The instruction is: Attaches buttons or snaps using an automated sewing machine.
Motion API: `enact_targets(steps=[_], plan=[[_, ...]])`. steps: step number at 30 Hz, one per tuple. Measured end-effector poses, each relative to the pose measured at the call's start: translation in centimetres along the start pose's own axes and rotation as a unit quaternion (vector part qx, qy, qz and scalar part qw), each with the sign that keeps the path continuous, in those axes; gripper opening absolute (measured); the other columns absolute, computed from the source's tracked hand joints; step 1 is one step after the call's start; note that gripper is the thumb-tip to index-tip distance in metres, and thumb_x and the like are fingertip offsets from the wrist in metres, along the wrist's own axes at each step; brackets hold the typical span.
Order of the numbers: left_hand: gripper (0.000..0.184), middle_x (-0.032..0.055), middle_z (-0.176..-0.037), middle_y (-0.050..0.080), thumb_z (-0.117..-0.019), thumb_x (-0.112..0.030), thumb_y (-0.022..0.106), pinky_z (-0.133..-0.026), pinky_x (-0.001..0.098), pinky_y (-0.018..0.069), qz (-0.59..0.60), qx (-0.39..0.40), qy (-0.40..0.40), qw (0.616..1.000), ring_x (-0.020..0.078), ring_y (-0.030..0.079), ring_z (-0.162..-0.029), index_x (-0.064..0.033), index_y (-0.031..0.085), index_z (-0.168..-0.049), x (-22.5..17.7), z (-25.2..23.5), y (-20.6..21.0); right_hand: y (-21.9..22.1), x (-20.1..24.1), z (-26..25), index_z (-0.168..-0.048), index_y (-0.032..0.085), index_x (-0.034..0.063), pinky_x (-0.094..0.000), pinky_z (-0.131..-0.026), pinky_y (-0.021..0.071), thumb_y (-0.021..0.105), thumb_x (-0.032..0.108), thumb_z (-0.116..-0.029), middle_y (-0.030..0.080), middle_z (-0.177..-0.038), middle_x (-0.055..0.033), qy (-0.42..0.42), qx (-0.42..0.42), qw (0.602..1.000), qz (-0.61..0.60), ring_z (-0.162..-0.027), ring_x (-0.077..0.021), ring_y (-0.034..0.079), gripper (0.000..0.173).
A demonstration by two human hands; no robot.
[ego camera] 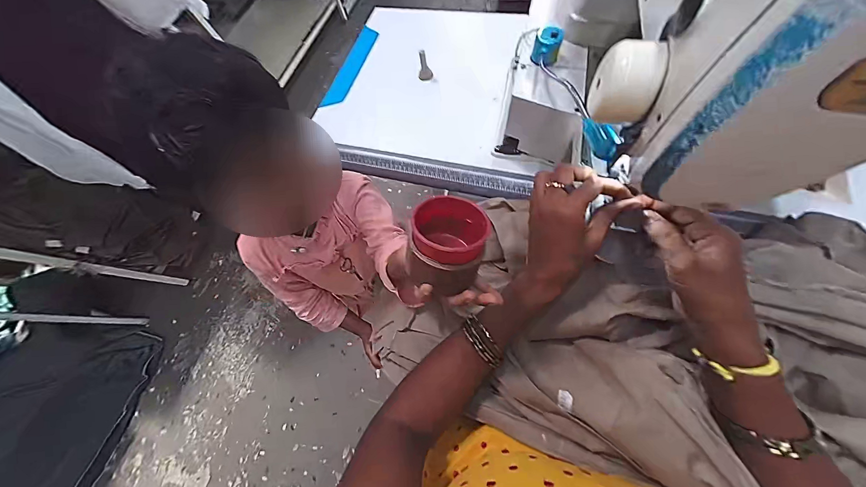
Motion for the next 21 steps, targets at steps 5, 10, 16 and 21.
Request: enact_targets(steps=[5, 10, 16, 21], plan=[[0.009, 0.0128, -0.108, 0.063, -0.0851, -0.008, 0.079, -0.089, 0.0407, 0.0463, 0.063, 0.030, -0.073, 0.995, 0.0279, 0.055, -0.104, -0.0013, 0.072, -0.087, 1.8, 0.4, 0.8, 0.1, -0.3, 0.2, -0.115, 0.065, -0.0010, -0.0137, -0.079, 0.0522, 0.055, 0.013, -0.1002, 0.067, -0.105, 0.0036, 0.002, -0.004, 0.999, -0.037, -0.088, 0.0068, 0.062, 0.023], [0.006, 0.0141, -0.110, 0.063, -0.0952, -0.007, 0.067, -0.094, 0.0444, 0.0448, 0.114, 0.054, -0.092, 0.988, 0.0283, 0.056, -0.109, -0.0022, 0.069, -0.091, 3.0, 0.9, 0.5, 0.3, -0.3, 0.1, -0.118, 0.065, -0.0003, -0.0186, -0.083, 0.0532, 0.056, 0.012, -0.1006, 0.068, -0.117, -0.0025, 0.010, 0.005, 0.999, -0.031, -0.096, 0.0019, 0.063, 0.024], [0.018, 0.0145, -0.120, 0.059, -0.1049, -0.012, 0.051, -0.092, 0.0400, 0.0508, 0.135, 0.109, -0.181, 0.968, 0.0212, 0.059, -0.109, 0.0010, 0.065, -0.107, 5.6, 2.3, 0.4, 0.1, -0.1, 0.7, -0.113, 0.068, 0.0023, -0.0208, -0.074, 0.0532, 0.059, 0.011, -0.1010, 0.066, -0.110, -0.0016, 0.021, -0.005, 0.998, -0.051, -0.086, -0.0006, 0.061, 0.017], [0.015, -0.0003, -0.093, 0.061, -0.1058, -0.013, 0.048, -0.079, 0.0247, 0.0514, 0.244, 0.075, -0.266, 0.930, 0.0052, 0.060, -0.085, -0.0047, 0.061, -0.104, 7.4, 2.7, 1.5, -0.4, -0.4, 0.4, -0.112, 0.065, 0.0011, -0.0171, -0.069, 0.0524, 0.060, 0.006, -0.0977, 0.063, -0.098, 0.0005, 0.032, -0.032, 0.996, -0.081, -0.077, 0.0018, 0.059, 0.015]])
Point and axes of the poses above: each hand's wrist, its own z-axis away from the middle knuckle, its own y-axis out of the palm, x = y × z, the point moved 10 cm from there along -z, towards the middle knuckle
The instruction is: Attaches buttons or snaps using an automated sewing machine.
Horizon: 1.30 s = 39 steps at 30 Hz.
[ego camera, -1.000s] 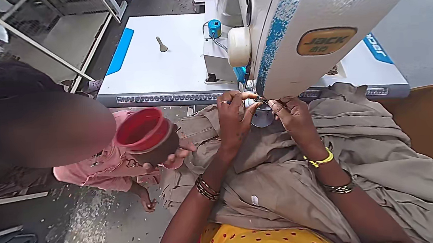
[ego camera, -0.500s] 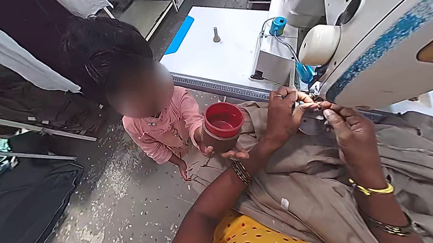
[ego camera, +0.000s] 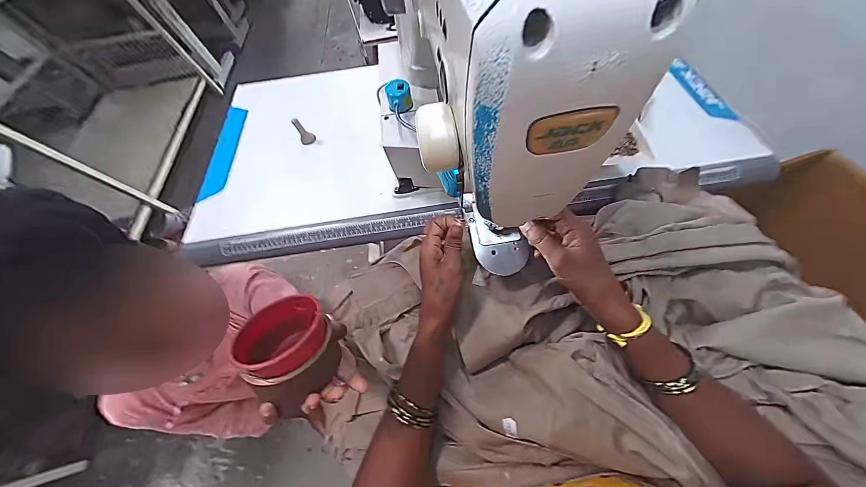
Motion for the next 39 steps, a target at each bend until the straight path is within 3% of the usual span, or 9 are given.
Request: enact_targets(steps=[10, 14, 16, 20, 24, 28, 32, 36, 39], plan=[[0.011, -0.0061, -0.093, 0.068, -0.1061, -0.014, 0.047, -0.090, 0.0245, 0.0544, 0.110, 0.025, 0.112, 0.987, 0.0023, 0.065, -0.092, -0.0101, 0.057, -0.107, -2.5, 0.4, 1.5, -1.1, 0.5, 0.1, -0.114, 0.069, 0.0042, -0.0166, -0.066, 0.0524, 0.059, 0.005, -0.0996, 0.063, -0.101, -0.0033, -0.041, -0.022, 0.998, -0.049, -0.076, -0.0018, 0.060, 0.017], [0.014, -0.0091, -0.086, 0.061, -0.1032, -0.005, 0.043, -0.081, 0.0160, 0.0520, -0.054, 0.030, 0.183, 0.981, -0.0058, 0.060, -0.083, -0.0035, 0.055, -0.096, -4.4, 0.5, 1.8, -2.1, 2.0, -0.7, -0.112, 0.072, 0.0072, -0.0193, -0.068, 0.0515, 0.060, 0.008, -0.0981, 0.063, -0.099, -0.0019, -0.059, -0.022, 0.997, -0.038, -0.078, -0.0036, 0.059, 0.018], [0.021, 0.0010, -0.087, 0.059, -0.1014, -0.004, 0.044, -0.085, 0.0125, 0.0479, -0.219, 0.031, 0.241, 0.945, -0.0065, 0.058, -0.087, 0.0113, 0.058, -0.095, -5.8, 0.9, 1.9, -2.9, 3.1, -1.0, -0.112, 0.073, 0.0079, -0.0201, -0.063, 0.0482, 0.060, 0.008, -0.0959, 0.061, -0.094, -0.0009, -0.079, -0.035, 0.996, -0.031, -0.072, -0.0041, 0.056, 0.021], [0.024, 0.0216, -0.086, 0.065, -0.0977, -0.006, 0.051, -0.088, 0.0332, 0.0507, -0.435, 0.038, 0.310, 0.844, 0.0223, 0.065, -0.088, 0.0141, 0.064, -0.092, -7.3, 1.2, 1.7, -4.1, 3.1, -0.9, -0.111, 0.074, 0.0069, -0.0177, -0.063, 0.0489, 0.060, 0.011, -0.0983, 0.060, -0.093, -0.0018, -0.077, -0.047, 0.994, -0.056, -0.071, -0.0026, 0.056, 0.020], [0.013, 0.0231, -0.086, 0.063, -0.0933, 0.000, 0.055, -0.087, 0.0480, 0.0501, -0.529, 0.052, 0.334, 0.779, 0.0386, 0.063, -0.088, 0.0100, 0.063, -0.090, -5.9, 0.9, -1.1, -4.2, 2.2, -0.6, -0.114, 0.074, 0.0081, -0.0149, -0.067, 0.0478, 0.057, 0.013, -0.1004, 0.062, -0.097, -0.0016, -0.064, -0.043, 0.993, -0.086, -0.074, 0.0004, 0.055, 0.022], [0.011, 0.0240, -0.085, 0.064, -0.0922, 0.002, 0.057, -0.085, 0.0578, 0.0496, -0.583, 0.059, 0.304, 0.751, 0.0447, 0.063, -0.086, 0.0102, 0.063, -0.091, -3.4, 0.5, -5.2, -4.6, 3.6, -0.9, -0.114, 0.074, 0.0085, -0.0173, -0.070, 0.0500, 0.057, 0.015, -0.1014, 0.066, -0.099, -0.0024, -0.089, -0.039, 0.991, -0.096, -0.076, -0.0014, 0.058, 0.022], [0.009, 0.0234, -0.084, 0.064, -0.0913, 0.001, 0.059, -0.083, 0.0587, 0.0509, -0.615, 0.062, 0.276, 0.736, 0.0454, 0.064, -0.086, 0.0092, 0.064, -0.091, -2.9, 1.3, -6.0, -5.8, 10.3, -1.2, -0.116, 0.074, 0.0053, -0.0224, -0.064, 0.0525, 0.056, 0.016, -0.1042, 0.072, -0.091, -0.0043, -0.245, -0.072, 0.962, -0.093, -0.069, -0.0045, 0.060, 0.024], [0.008, 0.0243, -0.086, 0.067, -0.0899, 0.001, 0.062, -0.086, 0.0625, 0.0506, -0.625, 0.057, 0.267, 0.732, 0.0486, 0.065, -0.088, 0.0088, 0.066, -0.091, -3.0, 1.3, -6.0, -4.7, 15.4, -2.2, -0.133, 0.067, 0.0040, -0.0337, -0.052, 0.0447, 0.057, 0.038, -0.1043, 0.060, -0.066, -0.0029, -0.263, -0.044, 0.963, 0.024, -0.054, -0.0157, 0.053, 0.046], [0.008, 0.0244, -0.086, 0.067, -0.0890, 0.001, 0.064, -0.086, 0.0628, 0.0515, -0.629, 0.054, 0.271, 0.726, 0.0488, 0.066, -0.088, 0.0088, 0.066, -0.091, -2.9, 1.4, -6.0, -3.7, 16.6, -3.3, -0.143, 0.057, 0.0025, -0.0293, -0.053, 0.0410, 0.058, 0.042, -0.1037, 0.051, -0.063, -0.0004, -0.239, 0.015, 0.969, -0.059, -0.053, -0.0124, 0.045, 0.055]])
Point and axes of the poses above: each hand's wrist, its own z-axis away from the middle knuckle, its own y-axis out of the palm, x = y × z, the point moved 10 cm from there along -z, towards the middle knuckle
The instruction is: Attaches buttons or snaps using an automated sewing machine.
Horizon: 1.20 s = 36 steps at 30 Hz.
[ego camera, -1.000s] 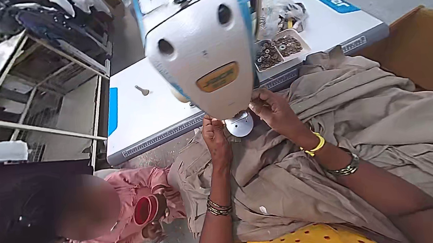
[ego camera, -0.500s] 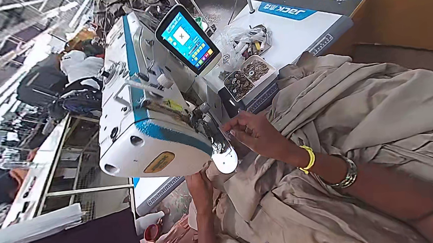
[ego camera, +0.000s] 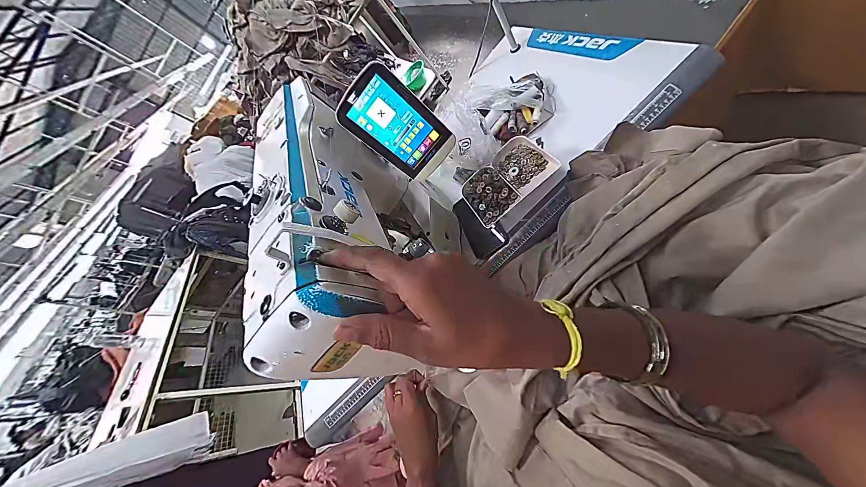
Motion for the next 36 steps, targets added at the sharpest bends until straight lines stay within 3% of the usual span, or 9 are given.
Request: enact_targets(steps=[5, 9, 12, 17, 23, 27, 32, 34, 36], plan=[[0.006, 0.0225, -0.084, 0.066, -0.0884, 0.003, 0.064, -0.082, 0.0592, 0.0526, -0.001, 0.004, 0.000, 1.000, 0.0452, 0.066, -0.086, 0.0073, 0.066, -0.090, 0.0, 0.1, 0.3, 0.1, -1.2, 0.7, -0.134, 0.058, -0.0002, -0.0139, -0.052, 0.0404, 0.054, 0.013, -0.1043, 0.052, -0.077, 0.0051, 0.044, 0.017, 0.931, -0.363, -0.058, 0.0023, 0.045, 0.033], [0.008, 0.0243, -0.085, 0.067, -0.0892, 0.001, 0.064, -0.084, 0.0618, 0.0526, -0.012, 0.011, 0.003, 1.000, 0.0471, 0.067, -0.087, 0.0081, 0.067, -0.090, 0.0, -0.1, 0.8, -0.9, -4.6, 2.2, -0.110, 0.062, 0.0049, -0.0300, -0.087, 0.0583, 0.042, 0.019, -0.1083, 0.065, -0.114, -0.0038, 0.087, -0.013, 0.875, -0.477, -0.100, -0.0114, 0.067, 0.024], [0.010, 0.0258, -0.086, 0.067, -0.0902, -0.001, 0.064, -0.085, 0.0639, 0.0513, -0.023, 0.007, 0.010, 1.000, 0.0488, 0.067, -0.087, 0.0087, 0.068, -0.092, 0.1, -0.1, 1.3, -1.3, -7.9, 3.3, -0.104, 0.063, 0.0052, -0.0373, -0.104, 0.0535, 0.042, 0.016, -0.1087, 0.072, -0.107, -0.0092, 0.111, -0.105, 0.829, -0.538, -0.109, -0.0196, 0.069, 0.024], [0.015, 0.0307, -0.096, 0.068, -0.0918, -0.001, 0.067, -0.089, 0.0670, 0.0506, -0.064, 0.051, -0.038, 0.996, 0.0539, 0.066, -0.097, 0.0109, 0.069, -0.101, 2.7, 1.2, 1.8, 0.2, -9.1, 4.5, -0.092, 0.059, 0.0080, -0.0250, -0.075, 0.0596, 0.054, 0.008, -0.1043, 0.065, -0.078, 0.0048, 0.158, -0.087, 0.874, -0.452, -0.072, -0.0055, 0.067, 0.014], [0.016, 0.0298, -0.097, 0.068, -0.0940, -0.005, 0.067, -0.090, 0.0653, 0.0505, -0.076, 0.088, -0.085, 0.990, 0.0518, 0.064, -0.100, 0.0096, 0.068, -0.101, 5.1, 2.8, 2.2, 1.5, -10.0, 4.0, -0.086, 0.061, 0.0043, -0.0164, -0.053, 0.0483, 0.066, 0.016, -0.0998, 0.056, -0.065, 0.0058, 0.188, -0.070, 0.941, -0.272, -0.053, 0.0007, 0.053, 0.019], [0.017, 0.0298, -0.096, 0.067, -0.0944, -0.006, 0.066, -0.087, 0.0659, 0.0506, -0.081, 0.095, -0.078, 0.989, 0.0519, 0.064, -0.098, 0.0091, 0.068, -0.100, 5.1, 2.7, 2.6, 0.3, -9.6, 4.3, -0.071, 0.059, 0.0093, -0.0202, -0.050, 0.0342, 0.071, 0.028, -0.0950, 0.046, -0.056, 0.0065, 0.149, -0.176, 0.968, -0.101, -0.050, -0.0007, 0.042, 0.033], [0.026, 0.0412, -0.113, 0.061, -0.0991, -0.010, 0.061, -0.098, 0.0746, 0.0400, -0.071, 0.146, -0.155, 0.975, 0.0637, 0.054, -0.114, 0.0132, 0.066, -0.110, 9.3, 2.8, 0.4, -2.2, -8.1, 5.8, -0.108, 0.067, 0.0028, -0.0288, -0.051, 0.0529, 0.068, 0.013, -0.0981, 0.068, -0.088, -0.0063, 0.126, -0.099, 0.986, -0.048, -0.060, -0.0121, 0.060, 0.015], [0.026, 0.0423, -0.118, 0.059, -0.0965, -0.008, 0.065, -0.101, 0.0762, 0.0351, 0.000, 0.153, -0.182, 0.971, 0.0645, 0.050, -0.118, 0.0143, 0.066, -0.110, 11.5, 3.9, -0.3, -3.8, -8.2, 6.7, -0.111, 0.066, 0.0037, -0.0283, -0.058, 0.0582, 0.062, 0.015, -0.1014, 0.070, -0.093, -0.0053, 0.140, -0.049, 0.989, -0.001, -0.069, -0.0104, 0.067, 0.015], [0.027, 0.0336, -0.111, 0.064, -0.1005, -0.013, 0.059, -0.093, 0.0663, 0.0453, 0.089, 0.161, -0.180, 0.966, 0.0509, 0.061, -0.107, 0.0115, 0.064, -0.111, 10.2, 4.2, -0.9, -4.8, -8.8, 7.8, -0.107, 0.069, 0.0073, -0.0237, -0.062, 0.0566, 0.060, 0.021, -0.1023, 0.070, -0.086, 0.0015, 0.155, 0.009, 0.986, 0.058, -0.069, -0.0034, 0.065, 0.017]])
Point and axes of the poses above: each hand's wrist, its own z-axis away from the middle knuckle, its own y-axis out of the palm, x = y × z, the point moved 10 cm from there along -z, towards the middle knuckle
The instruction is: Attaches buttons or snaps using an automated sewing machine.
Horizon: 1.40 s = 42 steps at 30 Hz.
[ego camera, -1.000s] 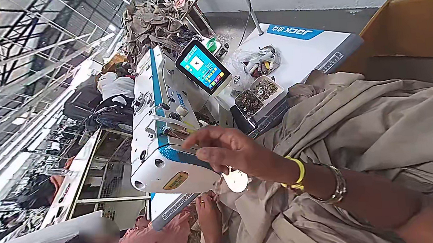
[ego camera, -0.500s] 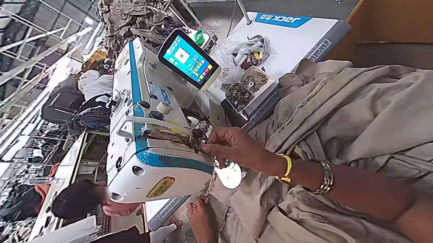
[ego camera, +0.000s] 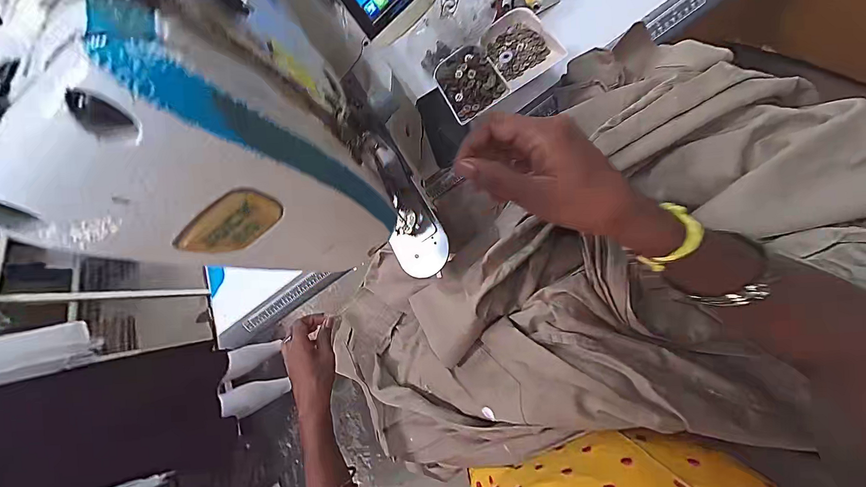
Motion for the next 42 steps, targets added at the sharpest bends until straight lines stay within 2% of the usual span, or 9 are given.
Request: enact_targets(steps=[4, 8, 12, 17, 20, 23, 28, 35, 42], plan=[[0.047, 0.0201, -0.113, 0.070, -0.1067, -0.034, 0.041, -0.100, 0.0587, 0.0443, 0.110, 0.091, 0.081, 0.986, 0.0373, 0.063, -0.113, 0.0016, 0.071, -0.111, -8.9, 1.8, 3.0, 1.4, -0.2, 2.7, -0.099, 0.074, 0.0145, -0.0282, -0.059, 0.0524, 0.059, 0.030, -0.1030, 0.067, -0.075, 0.0052, 0.023, 0.118, 0.981, 0.150, -0.064, -0.0054, 0.061, 0.022], [0.068, 0.0317, -0.113, 0.065, -0.0956, -0.055, 0.054, -0.097, 0.0669, 0.0438, 0.081, 0.065, 0.109, 0.989, 0.0520, 0.058, -0.113, 0.0104, 0.069, -0.109, -16.0, 2.0, 4.0, 3.6, 1.0, 3.5, -0.095, 0.076, 0.0150, -0.0432, -0.060, 0.0511, 0.059, 0.035, -0.1019, 0.069, -0.081, 0.0000, 0.000, 0.135, 0.949, 0.284, -0.072, -0.0175, 0.066, 0.027], [0.095, 0.0335, -0.120, 0.062, -0.0819, -0.068, 0.068, -0.096, 0.0640, 0.0475, 0.026, 0.026, 0.062, 0.997, 0.0493, 0.060, -0.115, 0.0153, 0.057, -0.126, -17.3, 3.9, 5.0, 5.1, -6.5, 5.9, -0.136, 0.065, 0.0142, -0.0679, -0.110, 0.0360, 0.044, 0.057, -0.1040, 0.062, -0.139, -0.0139, -0.023, 0.159, 0.898, 0.410, -0.136, -0.0361, 0.053, 0.057], [0.103, 0.0400, -0.135, 0.051, -0.0710, -0.062, 0.082, -0.101, 0.0644, 0.0440, 0.008, -0.036, -0.053, 0.998, 0.0544, 0.053, -0.125, 0.0171, 0.053, -0.130, -13.3, 5.6, 8.1, 6.2, -13.5, 8.0, -0.147, 0.056, 0.0220, -0.0757, -0.117, 0.0108, 0.039, 0.062, -0.1037, 0.042, -0.160, -0.0148, 0.046, 0.219, 0.882, 0.416, -0.153, -0.0409, 0.028, 0.061], [0.066, 0.0284, -0.113, 0.053, -0.0808, -0.054, 0.078, -0.094, 0.0531, 0.0399, 0.073, -0.243, 0.072, 0.965, 0.0423, 0.052, -0.110, 0.0040, 0.054, -0.102, -15.2, 7.3, 3.0, 4.2, -6.5, 3.3, -0.101, 0.075, 0.0062, -0.0481, -0.079, 0.0564, 0.062, 0.031, -0.1004, 0.070, -0.097, -0.0107, 0.013, 0.111, 0.948, 0.297, -0.090, -0.0250, 0.069, 0.028], [0.040, 0.0158, -0.104, 0.069, -0.0967, -0.042, 0.064, -0.094, 0.0475, 0.0498, 0.131, -0.148, 0.170, 0.965, 0.0331, 0.064, -0.104, -0.0035, 0.067, -0.103, -17.8, 5.4, 2.7, 5.5, -3.5, 0.1, -0.091, 0.064, 0.0061, -0.0194, -0.053, 0.0469, 0.070, 0.021, -0.0961, 0.058, -0.067, 0.0036, 0.024, 0.118, 0.986, 0.117, -0.055, -0.0015, 0.053, 0.017], [0.046, 0.0090, -0.099, 0.071, -0.0918, -0.052, 0.067, -0.091, 0.0495, 0.0480, 0.248, 0.169, 0.152, 0.942, 0.0300, 0.063, -0.101, -0.0078, 0.073, -0.102, -18.9, 4.3, 8.1, 5.7, -4.1, -0.6, -0.086, 0.068, 0.0070, -0.0157, -0.052, 0.0493, 0.068, 0.019, -0.0977, 0.060, -0.062, 0.0063, 0.076, 0.094, 0.991, 0.056, -0.053, 0.0018, 0.057, 0.017], [0.058, -0.0029, -0.099, 0.067, -0.0835, -0.017, 0.081, -0.081, 0.0217, 0.0569, 0.550, 0.174, 0.049, 0.815, 0.0046, 0.066, -0.090, -0.0022, 0.049, -0.129, -18.9, 5.0, 6.4, 9.3, -5.0, -1.4, -0.092, 0.054, 0.0087, -0.0207, -0.062, 0.0441, 0.084, 0.018, -0.0825, 0.055, -0.073, 0.0025, 0.125, 0.149, 0.979, 0.053, -0.065, -0.0027, 0.052, 0.033], [0.012, -0.0067, -0.094, 0.072, -0.0891, -0.016, 0.077, -0.082, 0.0188, 0.0557, 0.567, 0.134, 0.095, 0.807, 0.0006, 0.067, -0.089, -0.0112, 0.069, -0.096, -20.6, 5.5, 4.9, 9.4, -5.0, -1.2, -0.091, 0.053, 0.0074, -0.0232, -0.061, 0.0433, 0.085, 0.017, -0.0808, 0.054, -0.075, 0.0000, 0.135, 0.123, 0.982, 0.057, -0.065, -0.0053, 0.051, 0.034]])
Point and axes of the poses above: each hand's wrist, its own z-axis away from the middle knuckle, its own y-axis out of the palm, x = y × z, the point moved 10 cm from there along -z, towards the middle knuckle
